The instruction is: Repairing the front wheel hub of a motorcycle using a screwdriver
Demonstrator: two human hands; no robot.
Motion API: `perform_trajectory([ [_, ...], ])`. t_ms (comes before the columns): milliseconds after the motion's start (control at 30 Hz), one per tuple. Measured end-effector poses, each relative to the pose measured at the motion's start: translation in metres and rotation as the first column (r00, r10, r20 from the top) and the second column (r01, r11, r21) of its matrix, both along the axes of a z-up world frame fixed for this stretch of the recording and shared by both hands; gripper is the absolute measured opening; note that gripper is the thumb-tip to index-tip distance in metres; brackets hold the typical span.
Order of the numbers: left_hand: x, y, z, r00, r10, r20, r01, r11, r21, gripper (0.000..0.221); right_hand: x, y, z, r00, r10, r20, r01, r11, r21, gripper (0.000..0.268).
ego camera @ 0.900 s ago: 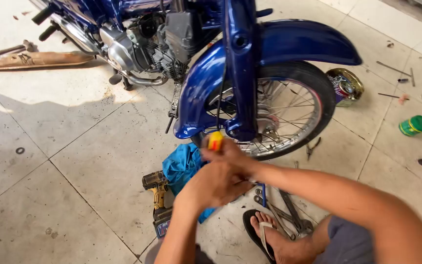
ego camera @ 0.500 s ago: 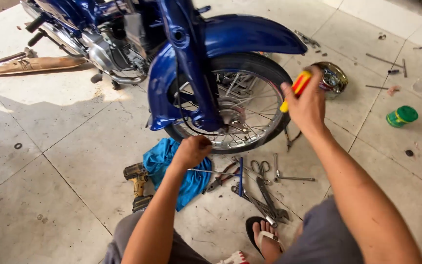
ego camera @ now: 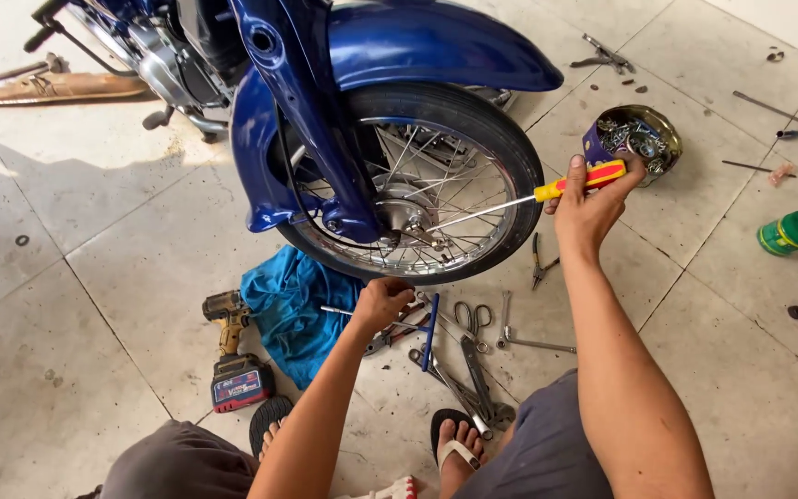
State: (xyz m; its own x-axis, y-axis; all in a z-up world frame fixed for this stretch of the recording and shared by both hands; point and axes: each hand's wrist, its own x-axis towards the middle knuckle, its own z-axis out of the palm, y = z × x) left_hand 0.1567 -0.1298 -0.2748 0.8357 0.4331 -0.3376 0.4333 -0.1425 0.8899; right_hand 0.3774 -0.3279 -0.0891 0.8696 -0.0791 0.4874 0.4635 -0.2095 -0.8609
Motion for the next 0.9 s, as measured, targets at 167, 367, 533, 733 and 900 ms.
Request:
perform_trajectory([
  [167,0.008,-0.022,-0.008,0.992,0.115,-0.057,-0.125,0.965,-0.229,0.032,0.002,0.001,-0.008,1.000,0.011,-0.010,-0.011,1.000,0.022,0.041],
  [367,0.016,-0.032,-0.030,0.989,0.122,-0.082,-0.143,0.926,-0.348,0.035,0.000,0.000,-0.009,0.998,0.055,-0.019,-0.055,0.998,0.005,0.040],
  [533,0.025,-0.037,-0.037,0.981,0.186,-0.055,-0.189,0.853,-0.486,0.037,0.048,-0.024,-0.027,0.994,0.065,-0.086,-0.076,0.989,-0.129,0.039],
  [733,0.056,-0.051,-0.023,0.936,0.351,-0.026,-0.281,0.704,-0.652,0.044,0.069,-0.039,-0.023,0.955,0.068,0.287,0.172,0.663,-0.729,0.026],
  [900,0.097,-0.077,-0.029,0.828,0.561,0.003,-0.266,0.398,-0.878,0.084,0.068,-0.041,-0.019,0.880,0.190,0.434,0.365,0.312,-0.877,0.035],
])
